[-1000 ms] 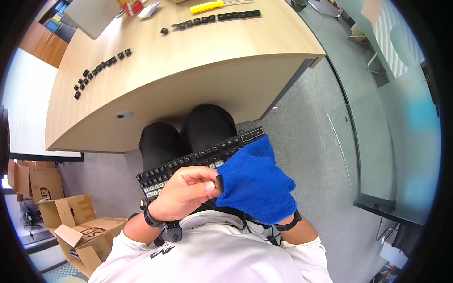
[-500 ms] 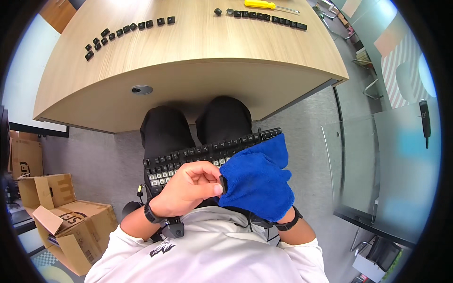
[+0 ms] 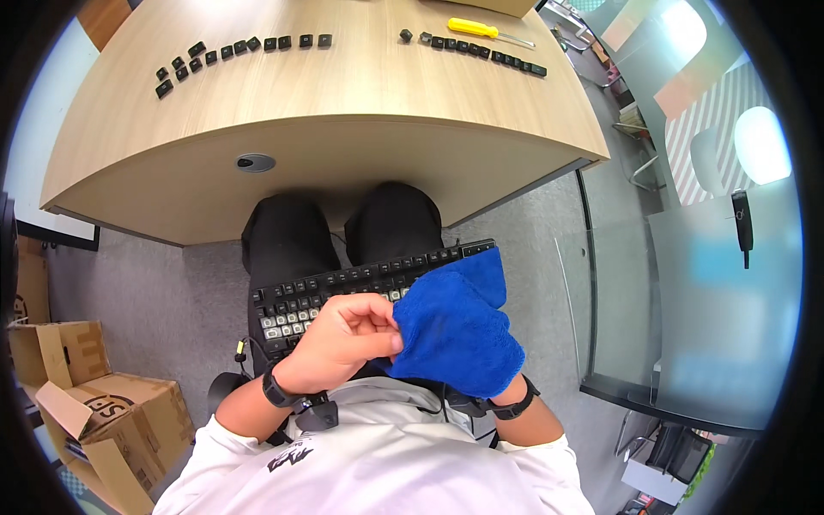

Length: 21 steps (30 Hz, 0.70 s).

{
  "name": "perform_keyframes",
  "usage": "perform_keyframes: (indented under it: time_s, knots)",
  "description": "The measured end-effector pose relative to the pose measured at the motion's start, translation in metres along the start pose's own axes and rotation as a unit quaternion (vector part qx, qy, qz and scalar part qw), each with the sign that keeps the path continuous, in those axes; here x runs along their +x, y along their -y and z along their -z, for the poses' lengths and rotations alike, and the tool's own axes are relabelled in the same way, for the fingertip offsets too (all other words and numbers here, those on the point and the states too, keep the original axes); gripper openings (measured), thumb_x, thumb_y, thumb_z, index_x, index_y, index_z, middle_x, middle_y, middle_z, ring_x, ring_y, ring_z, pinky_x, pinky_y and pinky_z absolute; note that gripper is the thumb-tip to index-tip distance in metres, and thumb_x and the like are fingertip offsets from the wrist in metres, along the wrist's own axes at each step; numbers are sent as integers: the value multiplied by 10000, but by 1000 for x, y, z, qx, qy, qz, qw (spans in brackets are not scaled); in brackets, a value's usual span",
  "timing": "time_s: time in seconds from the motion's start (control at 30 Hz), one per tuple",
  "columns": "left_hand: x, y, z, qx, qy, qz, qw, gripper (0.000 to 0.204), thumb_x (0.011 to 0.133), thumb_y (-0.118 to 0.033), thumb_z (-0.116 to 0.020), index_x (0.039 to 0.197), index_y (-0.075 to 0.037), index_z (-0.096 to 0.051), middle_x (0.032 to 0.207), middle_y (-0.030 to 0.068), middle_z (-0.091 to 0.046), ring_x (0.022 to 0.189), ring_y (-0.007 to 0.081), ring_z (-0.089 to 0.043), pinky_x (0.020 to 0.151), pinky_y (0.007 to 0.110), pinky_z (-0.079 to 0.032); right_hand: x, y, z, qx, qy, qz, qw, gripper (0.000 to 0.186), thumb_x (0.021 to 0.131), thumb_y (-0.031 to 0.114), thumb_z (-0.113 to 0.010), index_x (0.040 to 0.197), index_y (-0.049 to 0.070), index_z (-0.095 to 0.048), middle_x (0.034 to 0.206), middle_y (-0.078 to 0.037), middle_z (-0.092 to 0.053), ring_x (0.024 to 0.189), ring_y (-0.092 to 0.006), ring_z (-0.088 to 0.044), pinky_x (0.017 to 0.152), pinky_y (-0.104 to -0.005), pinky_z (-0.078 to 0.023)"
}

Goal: Cleaning a keyboard and its keycaps with a cloth and manual scrubbing.

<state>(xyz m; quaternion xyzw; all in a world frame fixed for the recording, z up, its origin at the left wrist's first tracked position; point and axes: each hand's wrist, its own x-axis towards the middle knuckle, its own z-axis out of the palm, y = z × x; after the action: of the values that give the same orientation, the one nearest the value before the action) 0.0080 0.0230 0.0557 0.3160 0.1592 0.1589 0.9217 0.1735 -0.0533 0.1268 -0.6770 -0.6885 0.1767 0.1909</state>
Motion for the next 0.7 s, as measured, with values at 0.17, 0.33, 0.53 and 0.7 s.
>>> perform_keyframes:
  time_s: [0.17,0.33,0.53,0.7]
  knots:
    - [-2,7,-5,35,-6,5,999,110,919,-9,-718,1021,17,-686,887,48,-715,742,88,-663,686,232,-542,-21,-29,-14,-94,2,53,994,484,645,367,-893,987,93,-687,945,-115,-651,901,-326,-652,722,-424,-535]
    - [0,15,-4,-35,-16,11,999,81,918,-9,-718,987,14,-685,869,33,-708,702,79,-649,653,222,-521,-6,-5,2,-144,40,13,989,415,661,422,-854,854,105,-668,816,-124,-623,791,-314,-628,714,-419,-507]
    - [-6,11,-8,-171,50,36,983,90,944,5,-696,1027,0,-663,931,57,-696,765,124,-647,691,266,-539,-16,-17,1,-154,42,62,985,395,675,417,-839,861,111,-672,828,-117,-619,775,-315,-622,694,-417,-504]
    - [-6,11,-20,-299,114,124,939,91,959,-8,-683,1047,-18,-662,972,69,-687,777,150,-641,722,311,-551,-22,-21,5,2,-66,97,993,327,746,379,-808,882,125,-653,829,-63,-604,820,-268,-624,718,-412,-493]
